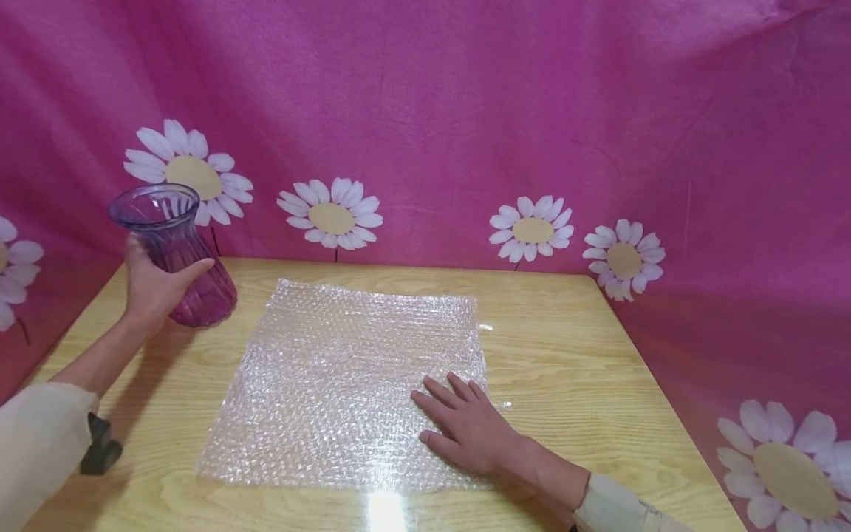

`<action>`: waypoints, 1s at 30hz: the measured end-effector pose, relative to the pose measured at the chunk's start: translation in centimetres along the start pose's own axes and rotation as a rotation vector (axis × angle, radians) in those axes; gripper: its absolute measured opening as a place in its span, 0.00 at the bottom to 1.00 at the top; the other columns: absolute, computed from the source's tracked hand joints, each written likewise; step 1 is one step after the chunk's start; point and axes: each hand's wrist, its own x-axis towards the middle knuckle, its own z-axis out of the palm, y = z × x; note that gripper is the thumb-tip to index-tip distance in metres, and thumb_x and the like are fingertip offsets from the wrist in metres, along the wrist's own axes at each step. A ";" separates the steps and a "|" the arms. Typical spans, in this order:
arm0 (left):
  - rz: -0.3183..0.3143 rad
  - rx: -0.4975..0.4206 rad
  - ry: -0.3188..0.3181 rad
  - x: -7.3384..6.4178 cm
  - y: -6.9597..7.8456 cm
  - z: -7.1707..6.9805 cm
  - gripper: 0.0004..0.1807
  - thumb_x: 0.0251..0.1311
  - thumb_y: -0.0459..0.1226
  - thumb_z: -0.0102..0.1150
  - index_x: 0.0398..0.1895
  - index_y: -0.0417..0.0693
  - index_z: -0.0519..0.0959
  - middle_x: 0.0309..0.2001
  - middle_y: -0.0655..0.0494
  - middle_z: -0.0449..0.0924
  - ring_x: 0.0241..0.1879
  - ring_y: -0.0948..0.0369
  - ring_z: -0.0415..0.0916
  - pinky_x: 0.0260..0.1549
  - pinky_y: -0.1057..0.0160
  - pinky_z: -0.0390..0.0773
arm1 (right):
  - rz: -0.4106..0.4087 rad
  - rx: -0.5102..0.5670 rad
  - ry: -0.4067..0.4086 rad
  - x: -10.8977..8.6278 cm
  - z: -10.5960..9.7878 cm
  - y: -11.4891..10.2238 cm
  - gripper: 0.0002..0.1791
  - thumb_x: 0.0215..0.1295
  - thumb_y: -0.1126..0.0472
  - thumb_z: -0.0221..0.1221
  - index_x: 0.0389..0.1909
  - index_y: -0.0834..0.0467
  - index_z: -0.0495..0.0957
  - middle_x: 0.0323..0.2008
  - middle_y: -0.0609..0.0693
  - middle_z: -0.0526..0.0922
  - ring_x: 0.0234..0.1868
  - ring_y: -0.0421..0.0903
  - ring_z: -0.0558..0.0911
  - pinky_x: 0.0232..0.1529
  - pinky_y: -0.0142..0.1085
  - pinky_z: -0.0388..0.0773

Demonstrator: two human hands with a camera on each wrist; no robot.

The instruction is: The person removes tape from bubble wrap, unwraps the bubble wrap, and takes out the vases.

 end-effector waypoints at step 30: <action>0.098 0.068 0.238 -2.8 0.0 0.5 0.27 0.51 0.37 0.73 0.50 0.43 0.68 0.42 0.71 0.57 0.41 0.74 0.61 0.42 0.73 0.64 | 0.008 0.019 0.031 -0.1 -0.4 0.6 0.34 0.76 0.38 0.44 0.77 0.48 0.60 0.77 0.51 0.55 0.75 0.63 0.51 0.69 0.69 0.48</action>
